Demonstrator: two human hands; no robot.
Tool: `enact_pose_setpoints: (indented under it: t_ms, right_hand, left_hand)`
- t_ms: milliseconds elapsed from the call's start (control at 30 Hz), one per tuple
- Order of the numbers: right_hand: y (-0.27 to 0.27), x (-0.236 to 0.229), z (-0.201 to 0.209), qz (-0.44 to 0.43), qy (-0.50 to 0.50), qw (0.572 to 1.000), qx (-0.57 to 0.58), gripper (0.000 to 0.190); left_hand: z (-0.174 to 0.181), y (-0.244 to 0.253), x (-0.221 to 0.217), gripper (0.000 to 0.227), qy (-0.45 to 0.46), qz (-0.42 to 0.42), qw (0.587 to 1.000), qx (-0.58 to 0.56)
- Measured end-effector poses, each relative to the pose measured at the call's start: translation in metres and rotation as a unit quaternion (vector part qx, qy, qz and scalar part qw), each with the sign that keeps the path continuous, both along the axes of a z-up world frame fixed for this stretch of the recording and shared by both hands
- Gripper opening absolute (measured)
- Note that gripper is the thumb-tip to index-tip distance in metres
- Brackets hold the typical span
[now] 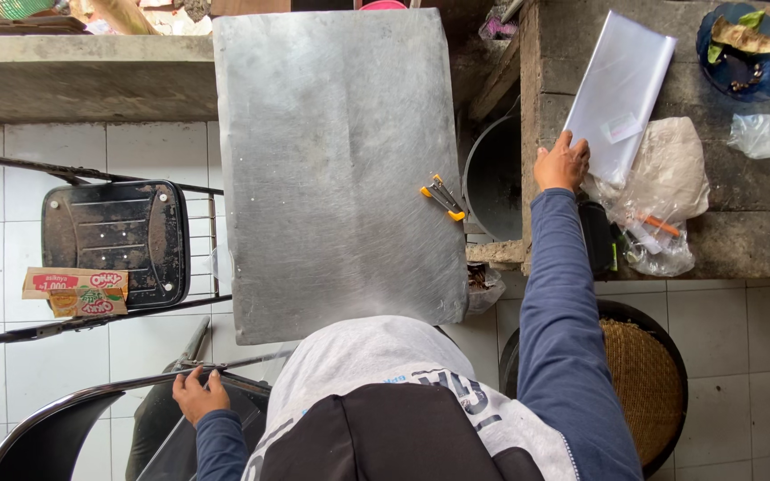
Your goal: The person folds a large transparent plastic sheet on a metal table, aligning edges and creasing folds. They use a yellow utility knife to trim the folded edges, then repeat the folding and trimming process on another sheet.
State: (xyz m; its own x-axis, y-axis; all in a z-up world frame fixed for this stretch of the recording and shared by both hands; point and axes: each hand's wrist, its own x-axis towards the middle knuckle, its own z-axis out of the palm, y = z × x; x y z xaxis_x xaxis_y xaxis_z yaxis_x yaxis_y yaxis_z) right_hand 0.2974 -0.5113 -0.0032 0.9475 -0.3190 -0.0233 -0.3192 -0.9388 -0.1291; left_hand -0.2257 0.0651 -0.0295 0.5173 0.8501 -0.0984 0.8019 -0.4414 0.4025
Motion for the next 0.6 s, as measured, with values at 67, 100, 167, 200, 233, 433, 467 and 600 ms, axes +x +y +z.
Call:
enact_pose_setpoints:
  t_ms: [67,100,167,200,233,433,467,600]
  right_hand:
    - [-0.001,0.009,0.001,-0.041,0.022,0.999,-0.014,0.074]
    - [-0.002,0.013,0.003,-0.054,0.048,0.997,-0.009,0.076]
    - [-0.005,0.02,0.004,-0.065,0.071,0.995,-0.014,0.066]
    - [-0.005,0.025,0.004,-0.065,0.077,0.995,-0.019,0.062]
    - [-0.006,0.029,0.004,-0.062,0.065,0.995,-0.039,0.057]
    - [-0.029,0.051,0.027,-0.078,0.062,0.992,-0.076,0.038]
    - [-0.031,0.055,0.033,-0.082,0.062,0.991,-0.087,0.039]
    - [-0.057,0.069,0.065,-0.116,-0.088,0.987,-0.068,0.029]
  left_hand:
    - [0.001,-0.014,0.007,0.037,-0.002,-0.033,0.999,0.022]
    - [0.002,-0.021,0.007,0.037,-0.002,-0.05,0.998,0.033]
    - [0.004,-0.036,0.005,0.037,-0.009,-0.059,0.998,0.035]
    - [0.004,-0.042,0.004,0.036,-0.012,-0.064,0.997,0.035]
    - [0.004,-0.049,0.0,0.035,-0.002,-0.057,0.998,0.024]
    - [-0.002,-0.07,-0.019,0.028,0.013,-0.04,0.999,-0.024]
    - [-0.003,-0.071,-0.02,0.027,0.013,-0.041,0.999,-0.027]
    - [0.005,-0.059,-0.023,0.026,0.014,-0.031,0.999,-0.027]
